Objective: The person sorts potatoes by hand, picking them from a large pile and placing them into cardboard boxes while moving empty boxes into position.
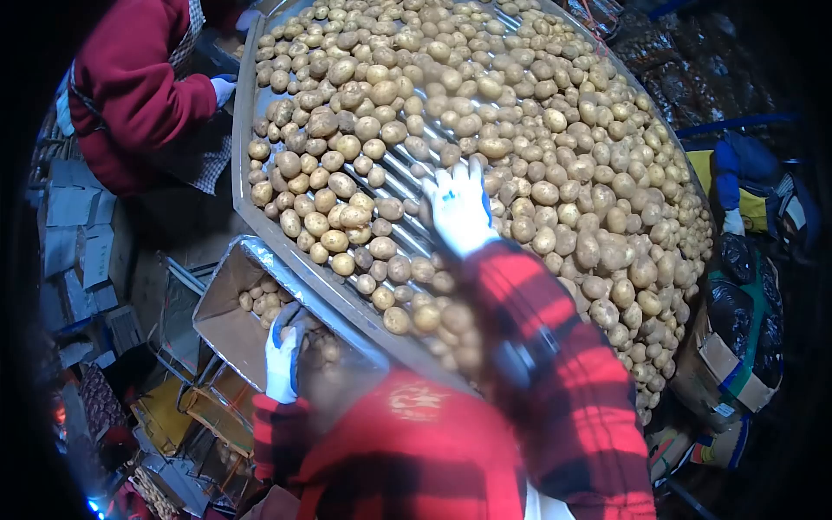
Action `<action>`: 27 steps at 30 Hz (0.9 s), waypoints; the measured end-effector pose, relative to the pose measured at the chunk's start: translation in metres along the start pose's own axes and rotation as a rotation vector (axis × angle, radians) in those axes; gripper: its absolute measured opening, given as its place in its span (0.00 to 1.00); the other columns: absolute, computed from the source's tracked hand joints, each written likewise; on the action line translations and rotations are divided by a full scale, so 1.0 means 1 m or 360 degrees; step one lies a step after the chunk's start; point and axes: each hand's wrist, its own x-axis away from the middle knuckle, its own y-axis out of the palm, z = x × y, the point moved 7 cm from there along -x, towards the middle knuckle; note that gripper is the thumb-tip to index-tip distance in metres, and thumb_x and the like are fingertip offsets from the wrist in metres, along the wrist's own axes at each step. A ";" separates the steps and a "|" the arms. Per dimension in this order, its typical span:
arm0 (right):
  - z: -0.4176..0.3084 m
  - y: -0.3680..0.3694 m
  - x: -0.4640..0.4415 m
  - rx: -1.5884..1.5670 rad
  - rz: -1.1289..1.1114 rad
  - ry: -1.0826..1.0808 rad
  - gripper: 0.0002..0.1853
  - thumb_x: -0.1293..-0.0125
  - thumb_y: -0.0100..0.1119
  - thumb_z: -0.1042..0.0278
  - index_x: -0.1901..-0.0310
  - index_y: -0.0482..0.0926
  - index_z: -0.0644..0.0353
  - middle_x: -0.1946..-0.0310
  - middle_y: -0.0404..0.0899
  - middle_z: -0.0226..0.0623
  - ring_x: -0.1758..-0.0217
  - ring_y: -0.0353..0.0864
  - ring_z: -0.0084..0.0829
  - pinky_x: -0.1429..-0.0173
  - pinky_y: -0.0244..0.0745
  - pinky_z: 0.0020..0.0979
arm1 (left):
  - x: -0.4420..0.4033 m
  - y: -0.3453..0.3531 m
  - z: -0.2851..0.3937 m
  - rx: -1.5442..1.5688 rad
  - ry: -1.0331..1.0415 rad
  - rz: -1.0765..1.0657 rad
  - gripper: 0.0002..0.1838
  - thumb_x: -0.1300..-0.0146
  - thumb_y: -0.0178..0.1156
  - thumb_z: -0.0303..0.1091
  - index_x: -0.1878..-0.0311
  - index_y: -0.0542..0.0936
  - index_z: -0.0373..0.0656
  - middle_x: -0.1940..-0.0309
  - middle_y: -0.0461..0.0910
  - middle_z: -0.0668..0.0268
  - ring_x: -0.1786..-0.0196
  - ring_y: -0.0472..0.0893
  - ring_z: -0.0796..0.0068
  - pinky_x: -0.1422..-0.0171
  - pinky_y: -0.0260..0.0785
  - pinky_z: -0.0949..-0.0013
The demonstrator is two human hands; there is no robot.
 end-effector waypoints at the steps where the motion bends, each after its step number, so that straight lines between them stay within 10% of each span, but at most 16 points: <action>1: 0.008 0.021 -0.014 0.0115 -0.0239 0.0032 0.12 0.34 0.54 0.68 0.52 0.84 0.52 0.57 0.80 0.41 0.48 0.77 0.46 0.24 0.56 0.59 | -0.006 -0.024 -0.016 -0.0586 0.0245 0.0187 0.25 0.24 0.58 0.40 0.31 0.71 0.33 0.36 0.76 0.56 0.39 0.81 0.66 0.33 0.73 0.68; 5: 0.037 0.046 -0.026 -0.0032 -0.0371 -0.0079 0.11 0.33 0.52 0.68 0.60 0.86 0.52 0.62 0.81 0.43 0.50 0.77 0.46 0.26 0.60 0.55 | 0.000 -0.002 0.042 -0.0385 0.0394 0.0428 0.29 0.24 0.59 0.46 0.31 0.71 0.33 0.36 0.76 0.56 0.36 0.79 0.65 0.29 0.70 0.64; 12: 0.007 0.032 -0.012 0.0289 -0.0386 -0.0173 0.07 0.38 0.57 0.70 0.62 0.85 0.53 0.66 0.81 0.36 0.52 0.78 0.41 0.37 0.66 0.46 | -0.017 0.164 0.055 0.0411 0.0322 -0.0835 0.27 0.20 0.51 0.48 0.28 0.68 0.38 0.31 0.73 0.57 0.30 0.75 0.58 0.26 0.69 0.54; 15: 0.004 -0.028 -0.007 -0.0362 0.0303 0.0126 0.05 0.42 0.59 0.69 0.66 0.83 0.57 0.68 0.79 0.39 0.57 0.77 0.45 0.43 0.68 0.46 | -0.026 0.196 0.040 0.1217 -0.0549 -0.0870 0.28 0.20 0.50 0.51 0.26 0.67 0.45 0.34 0.74 0.60 0.35 0.78 0.57 0.25 0.68 0.51; 17: -0.026 -0.043 0.009 -0.1128 -0.0103 -0.0228 0.12 0.40 0.60 0.66 0.56 0.82 0.60 0.60 0.80 0.47 0.58 0.79 0.52 0.50 0.72 0.50 | -0.026 0.203 0.008 0.1694 -0.1278 -0.0566 0.26 0.20 0.49 0.50 0.26 0.67 0.48 0.38 0.74 0.63 0.42 0.78 0.61 0.26 0.68 0.49; 19: -0.032 -0.050 0.005 -0.1411 -0.0458 -0.0057 0.16 0.38 0.59 0.65 0.50 0.83 0.58 0.51 0.82 0.50 0.54 0.80 0.53 0.48 0.74 0.48 | -0.038 0.208 0.000 0.1851 -0.0919 -0.1112 0.24 0.20 0.51 0.46 0.26 0.67 0.50 0.42 0.75 0.67 0.50 0.77 0.71 0.33 0.74 0.57; 21: -0.007 -0.044 -0.021 -0.0789 0.0057 -0.0082 0.22 0.41 0.61 0.70 0.43 0.84 0.54 0.47 0.84 0.45 0.51 0.84 0.48 0.47 0.79 0.47 | -0.032 0.206 0.010 0.1080 -0.0823 -0.1113 0.26 0.21 0.51 0.44 0.24 0.66 0.47 0.33 0.68 0.58 0.30 0.70 0.61 0.27 0.69 0.52; 22: 0.011 0.018 -0.045 -0.0337 -0.0126 0.0027 0.22 0.36 0.55 0.72 0.40 0.82 0.52 0.39 0.80 0.42 0.52 0.84 0.48 0.46 0.79 0.46 | -0.031 0.204 0.005 0.1268 -0.0820 -0.1246 0.26 0.24 0.54 0.32 0.24 0.65 0.48 0.43 0.75 0.71 0.55 0.76 0.81 0.48 0.74 0.77; 27: -0.003 0.067 -0.093 0.0037 -0.0369 -0.0136 0.18 0.32 0.52 0.71 0.42 0.81 0.49 0.45 0.77 0.40 0.55 0.82 0.41 0.55 0.78 0.42 | -0.021 0.173 -0.005 0.1036 -0.0574 -0.1459 0.35 0.27 0.55 0.29 0.19 0.57 0.46 0.32 0.70 0.66 0.41 0.74 0.79 0.43 0.73 0.75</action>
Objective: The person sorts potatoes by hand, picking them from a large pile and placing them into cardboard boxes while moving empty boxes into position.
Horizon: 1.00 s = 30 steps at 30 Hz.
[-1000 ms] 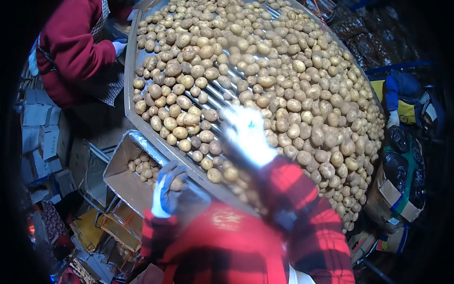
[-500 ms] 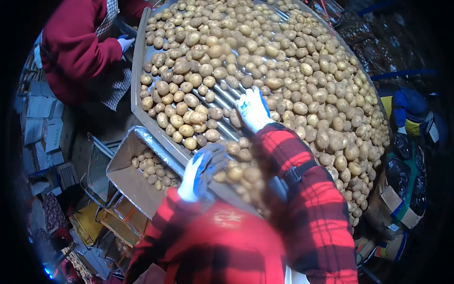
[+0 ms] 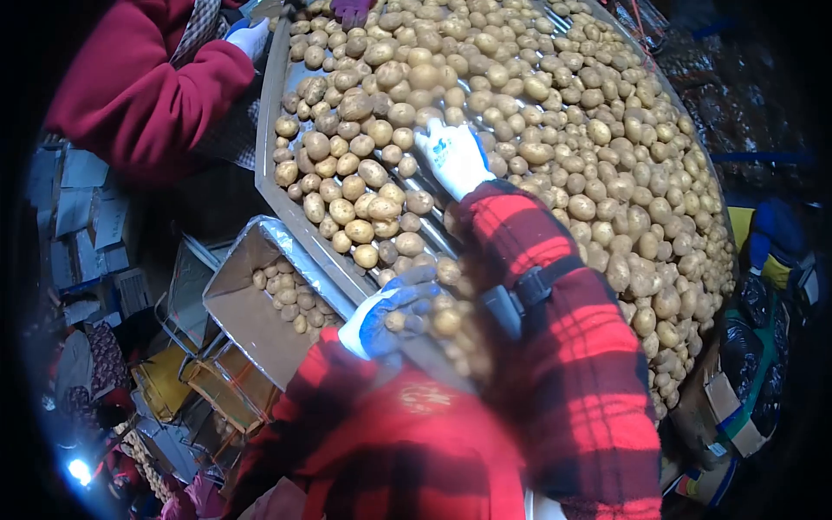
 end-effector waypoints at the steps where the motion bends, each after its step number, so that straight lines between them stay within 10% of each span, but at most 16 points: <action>1: -0.001 0.004 0.001 -0.0047 0.0009 -0.0054 0.15 0.33 0.54 0.69 0.46 0.82 0.48 0.52 0.80 0.41 0.56 0.82 0.42 0.56 0.79 0.42 | 0.001 -0.004 0.000 -0.0098 0.0116 -0.0074 0.34 0.26 0.54 0.29 0.19 0.58 0.45 0.28 0.67 0.65 0.38 0.74 0.77 0.41 0.73 0.73; 3: -0.003 -0.003 -0.006 -0.0036 -0.0064 0.0050 0.15 0.33 0.54 0.69 0.47 0.82 0.49 0.57 0.82 0.42 0.56 0.83 0.43 0.57 0.79 0.43 | -0.003 -0.003 0.001 -0.0186 0.0235 -0.0147 0.33 0.26 0.54 0.30 0.19 0.59 0.44 0.25 0.65 0.64 0.36 0.73 0.74 0.38 0.73 0.72; 5: 0.002 0.020 -0.016 0.0076 0.0188 0.0065 0.11 0.31 0.52 0.67 0.55 0.85 0.46 0.67 0.86 0.34 0.62 0.86 0.41 0.62 0.78 0.44 | -0.003 0.021 0.022 -0.1288 0.0817 -0.0337 0.31 0.25 0.54 0.32 0.21 0.62 0.42 0.22 0.62 0.63 0.33 0.72 0.71 0.36 0.72 0.70; 10: 0.021 -0.026 -0.015 -0.0134 0.0149 0.0101 0.11 0.32 0.52 0.66 0.54 0.84 0.54 0.61 0.85 0.43 0.59 0.86 0.43 0.59 0.80 0.47 | 0.009 0.026 0.026 -0.1290 0.0601 -0.0307 0.33 0.24 0.57 0.43 0.21 0.63 0.45 0.22 0.62 0.60 0.35 0.73 0.70 0.45 0.74 0.74; 13: 0.023 -0.071 0.048 -0.0892 0.0271 0.0160 0.16 0.32 0.57 0.57 0.48 0.82 0.55 0.56 0.85 0.46 0.52 0.84 0.52 0.48 0.79 0.50 | 0.002 0.014 0.019 0.0582 0.0043 0.0265 0.34 0.23 0.56 0.47 0.18 0.58 0.53 0.24 0.64 0.59 0.35 0.73 0.68 0.63 0.70 0.81; 14: 0.002 -0.085 0.070 -0.1085 -0.0487 0.0243 0.21 0.32 0.59 0.52 0.43 0.82 0.54 0.52 0.85 0.50 0.49 0.84 0.54 0.44 0.78 0.50 | -0.003 0.018 0.020 0.0607 0.0043 0.0254 0.34 0.23 0.56 0.47 0.18 0.58 0.53 0.24 0.64 0.59 0.35 0.73 0.68 0.63 0.70 0.81; 18: -0.010 -0.065 0.128 -0.0830 -0.0079 0.0459 0.30 0.35 0.67 0.52 0.34 0.77 0.58 0.48 0.84 0.49 0.46 0.84 0.51 0.45 0.81 0.45 | -0.005 0.041 0.033 -0.0158 0.0269 -0.0192 0.38 0.27 0.60 0.29 0.18 0.55 0.47 0.25 0.65 0.59 0.31 0.72 0.68 0.46 0.76 0.77; 20: -0.027 -0.012 0.132 -0.0582 -0.0029 0.0334 0.32 0.37 0.67 0.56 0.32 0.73 0.54 0.52 0.83 0.47 0.49 0.84 0.50 0.48 0.81 0.46 | -0.005 0.032 0.003 -0.0100 -0.0159 -0.0168 0.45 0.39 0.66 0.23 0.20 0.58 0.44 0.30 0.69 0.64 0.36 0.74 0.70 0.33 0.71 0.66; 22: -0.035 -0.026 0.126 -0.0512 0.0093 0.0379 0.34 0.39 0.67 0.57 0.31 0.71 0.53 0.56 0.81 0.45 0.52 0.84 0.48 0.51 0.80 0.47 | 0.012 0.049 0.002 -0.0448 0.0256 -0.0228 0.37 0.34 0.64 0.26 0.22 0.62 0.43 0.32 0.71 0.62 0.38 0.76 0.69 0.34 0.73 0.64; 26: -0.070 -0.109 0.124 -0.1392 -0.0284 0.0668 0.31 0.42 0.64 0.56 0.37 0.77 0.58 0.46 0.81 0.54 0.45 0.83 0.52 0.40 0.79 0.44 | 0.034 0.030 -0.040 0.0227 -0.0244 -0.0106 0.35 0.28 0.58 0.35 0.22 0.59 0.39 0.31 0.71 0.56 0.35 0.76 0.64 0.33 0.71 0.62; 28: -0.130 -0.106 0.122 -0.1497 -0.0862 0.0167 0.28 0.39 0.64 0.56 0.39 0.77 0.58 0.48 0.81 0.51 0.44 0.82 0.48 0.40 0.78 0.45 | 0.035 0.022 -0.048 0.0305 -0.0285 0.0037 0.31 0.25 0.56 0.38 0.24 0.62 0.38 0.38 0.73 0.59 0.42 0.76 0.68 0.41 0.72 0.67; 30: -0.144 -0.105 0.135 -0.1621 -0.0263 -0.0039 0.23 0.37 0.62 0.58 0.42 0.78 0.58 0.50 0.81 0.51 0.45 0.82 0.49 0.45 0.79 0.45 | 0.037 0.014 -0.051 0.0362 -0.0324 0.0177 0.28 0.23 0.55 0.42 0.27 0.65 0.36 0.45 0.74 0.61 0.49 0.77 0.73 0.48 0.72 0.73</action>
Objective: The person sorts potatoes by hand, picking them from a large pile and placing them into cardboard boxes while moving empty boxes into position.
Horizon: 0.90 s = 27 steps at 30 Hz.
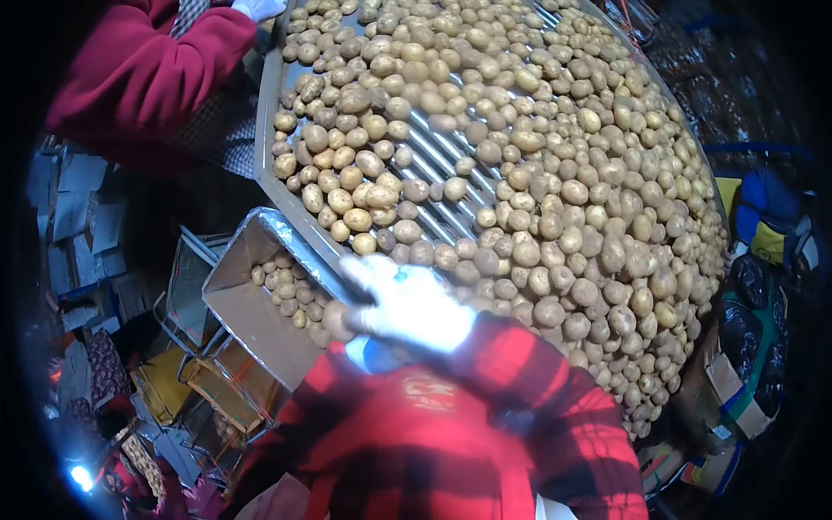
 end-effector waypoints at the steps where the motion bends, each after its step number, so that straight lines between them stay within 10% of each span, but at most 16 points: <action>1: -0.002 -0.018 0.004 0.0378 0.0482 -0.0510 0.21 0.35 0.61 0.60 0.42 0.77 0.59 0.51 0.80 0.51 0.47 0.82 0.49 0.47 0.78 0.46 | 0.000 -0.004 0.001 0.0042 0.0004 0.0071 0.27 0.22 0.54 0.43 0.29 0.67 0.36 0.48 0.75 0.63 0.53 0.77 0.75 0.52 0.73 0.76; 3: 0.051 -0.052 -0.014 0.0401 0.0673 0.0296 0.28 0.36 0.64 0.65 0.35 0.74 0.60 0.46 0.81 0.47 0.46 0.81 0.51 0.42 0.78 0.46 | 0.005 0.006 0.010 0.0220 0.0026 -0.0088 0.26 0.21 0.55 0.47 0.33 0.70 0.35 0.55 0.77 0.65 0.62 0.74 0.83 0.65 0.68 0.84; 5: 0.114 -0.041 -0.028 0.1144 0.0947 -0.0078 0.19 0.32 0.54 0.71 0.40 0.74 0.60 0.52 0.80 0.45 0.61 0.84 0.49 0.57 0.80 0.47 | 0.001 0.003 0.014 0.0299 0.0107 0.0123 0.25 0.21 0.55 0.47 0.33 0.70 0.36 0.54 0.77 0.64 0.63 0.72 0.83 0.67 0.66 0.85; 8: 0.152 -0.044 -0.065 0.1387 0.0433 0.0416 0.09 0.31 0.53 0.70 0.53 0.81 0.57 0.65 0.83 0.45 0.61 0.86 0.43 0.57 0.80 0.45 | -0.001 -0.006 0.023 0.0111 0.0288 0.0308 0.24 0.20 0.54 0.41 0.30 0.68 0.37 0.47 0.78 0.61 0.62 0.72 0.84 0.69 0.65 0.86; 11: 0.134 -0.080 -0.046 0.0406 0.0697 0.0372 0.11 0.32 0.59 0.63 0.52 0.85 0.54 0.58 0.86 0.49 0.55 0.86 0.49 0.50 0.80 0.48 | 0.002 0.025 0.044 0.0322 0.0157 0.0149 0.24 0.21 0.52 0.34 0.26 0.66 0.41 0.40 0.78 0.58 0.64 0.72 0.83 0.71 0.64 0.85; 16: 0.037 -0.052 0.013 -0.0725 0.0008 0.0367 0.18 0.30 0.64 0.62 0.42 0.83 0.60 0.49 0.85 0.42 0.46 0.85 0.35 0.43 0.80 0.36 | -0.003 -0.015 0.047 0.0084 0.0158 0.0398 0.31 0.24 0.48 0.26 0.21 0.63 0.61 0.30 0.71 0.53 0.67 0.75 0.79 0.70 0.66 0.83; 18: 0.044 -0.071 0.000 -0.0042 0.0430 0.0266 0.19 0.34 0.66 0.62 0.43 0.83 0.58 0.44 0.82 0.45 0.37 0.79 0.46 0.39 0.78 0.43 | 0.006 -0.003 0.054 -0.0139 0.0286 0.0018 0.28 0.27 0.51 0.23 0.26 0.70 0.57 0.31 0.72 0.52 0.55 0.83 0.72 0.68 0.70 0.80; 20: 0.051 -0.046 -0.025 0.1129 0.0401 -0.0630 0.24 0.37 0.66 0.58 0.40 0.81 0.54 0.39 0.78 0.44 0.40 0.79 0.52 0.42 0.77 0.51 | 0.010 -0.020 0.057 -0.0643 0.0428 0.0065 0.23 0.28 0.53 0.23 0.32 0.73 0.52 0.31 0.71 0.51 0.53 0.82 0.70 0.67 0.71 0.78; 23: 0.059 -0.004 -0.061 0.0974 0.0453 -0.0633 0.22 0.41 0.65 0.58 0.44 0.81 0.47 0.33 0.70 0.45 0.32 0.68 0.55 0.32 0.63 0.64 | 0.023 -0.017 0.052 -0.0265 0.0244 -0.0002 0.22 0.28 0.56 0.26 0.32 0.72 0.49 0.29 0.70 0.54 0.44 0.80 0.66 0.58 0.77 0.70; 27: 0.105 -0.056 -0.132 0.1171 0.0704 -0.0333 0.18 0.42 0.64 0.65 0.49 0.80 0.48 0.41 0.76 0.36 0.43 0.76 0.48 0.40 0.71 0.55 | 0.029 -0.017 0.057 -0.0482 0.0201 -0.0060 0.22 0.26 0.56 0.32 0.31 0.69 0.45 0.29 0.71 0.57 0.39 0.78 0.65 0.47 0.80 0.63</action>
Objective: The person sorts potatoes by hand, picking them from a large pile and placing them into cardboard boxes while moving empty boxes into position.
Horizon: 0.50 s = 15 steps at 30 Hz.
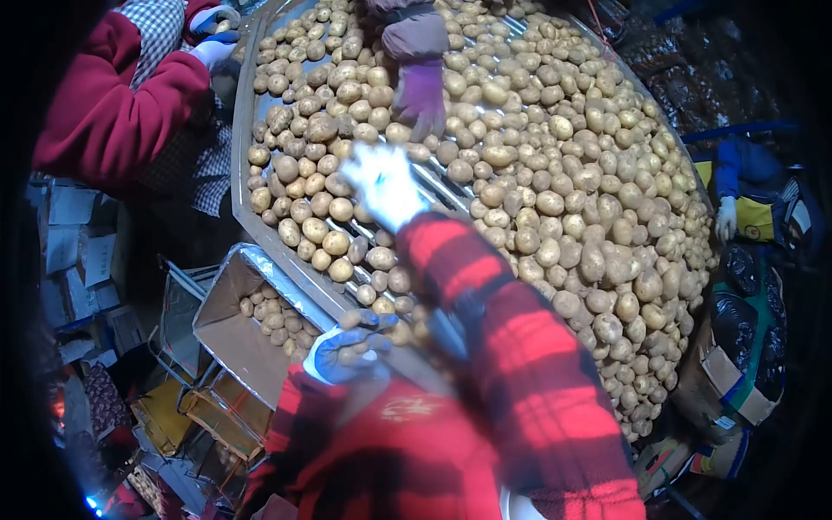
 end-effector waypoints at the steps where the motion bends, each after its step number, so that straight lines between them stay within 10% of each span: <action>1: 0.027 -0.004 -0.014 0.0003 -0.0036 0.0128 0.17 0.43 0.64 0.66 0.50 0.80 0.49 0.43 0.78 0.34 0.46 0.78 0.44 0.44 0.74 0.52 | -0.001 0.000 0.000 -0.0008 -0.0007 0.0010 0.22 0.26 0.56 0.32 0.31 0.69 0.45 0.29 0.71 0.57 0.39 0.78 0.65 0.47 0.80 0.63; 7: 0.076 -0.078 0.013 0.0071 0.0276 0.0080 0.09 0.39 0.60 0.69 0.57 0.84 0.55 0.65 0.83 0.42 0.65 0.84 0.45 0.59 0.80 0.46 | -0.025 0.003 0.017 -0.0393 0.0125 0.0147 0.21 0.25 0.55 0.34 0.31 0.69 0.45 0.30 0.71 0.61 0.42 0.78 0.71 0.48 0.78 0.68; 9: 0.141 -0.082 0.059 0.0325 0.0270 0.0477 0.18 0.37 0.59 0.64 0.46 0.82 0.56 0.49 0.83 0.46 0.52 0.84 0.48 0.48 0.79 0.48 | -0.034 0.008 0.009 0.0437 -0.0149 0.0075 0.21 0.24 0.54 0.32 0.30 0.70 0.45 0.33 0.72 0.63 0.50 0.75 0.80 0.55 0.73 0.77; 10: 0.166 -0.076 0.090 0.0282 -0.0013 0.0746 0.21 0.36 0.59 0.59 0.42 0.80 0.55 0.42 0.80 0.48 0.44 0.81 0.50 0.41 0.76 0.49 | -0.034 0.012 0.014 0.0199 -0.0012 -0.0010 0.19 0.23 0.53 0.30 0.31 0.70 0.44 0.37 0.74 0.65 0.55 0.70 0.86 0.61 0.66 0.82; 11: 0.170 -0.070 0.108 0.0457 0.0112 0.0442 0.23 0.36 0.61 0.60 0.40 0.79 0.54 0.42 0.80 0.46 0.42 0.79 0.50 0.39 0.75 0.49 | -0.039 -0.009 0.008 -0.0256 -0.0156 0.0072 0.38 0.38 0.68 0.35 0.25 0.67 0.38 0.26 0.66 0.55 0.27 0.70 0.59 0.25 0.66 0.59; 13: 0.160 -0.073 0.115 0.0355 0.0049 0.0583 0.25 0.39 0.66 0.65 0.39 0.77 0.54 0.45 0.80 0.45 0.44 0.79 0.48 0.41 0.75 0.47 | -0.043 -0.008 0.006 -0.0177 -0.0095 -0.0099 0.44 0.44 0.75 0.33 0.25 0.67 0.38 0.25 0.63 0.55 0.27 0.70 0.58 0.24 0.67 0.57; 15: 0.134 -0.079 0.116 0.0165 0.0056 0.0667 0.24 0.39 0.66 0.66 0.41 0.78 0.55 0.47 0.80 0.45 0.45 0.79 0.49 0.43 0.75 0.47 | -0.041 0.024 0.040 -0.1351 0.0768 -0.0390 0.23 0.28 0.56 0.31 0.32 0.74 0.38 0.31 0.70 0.56 0.35 0.75 0.63 0.35 0.72 0.63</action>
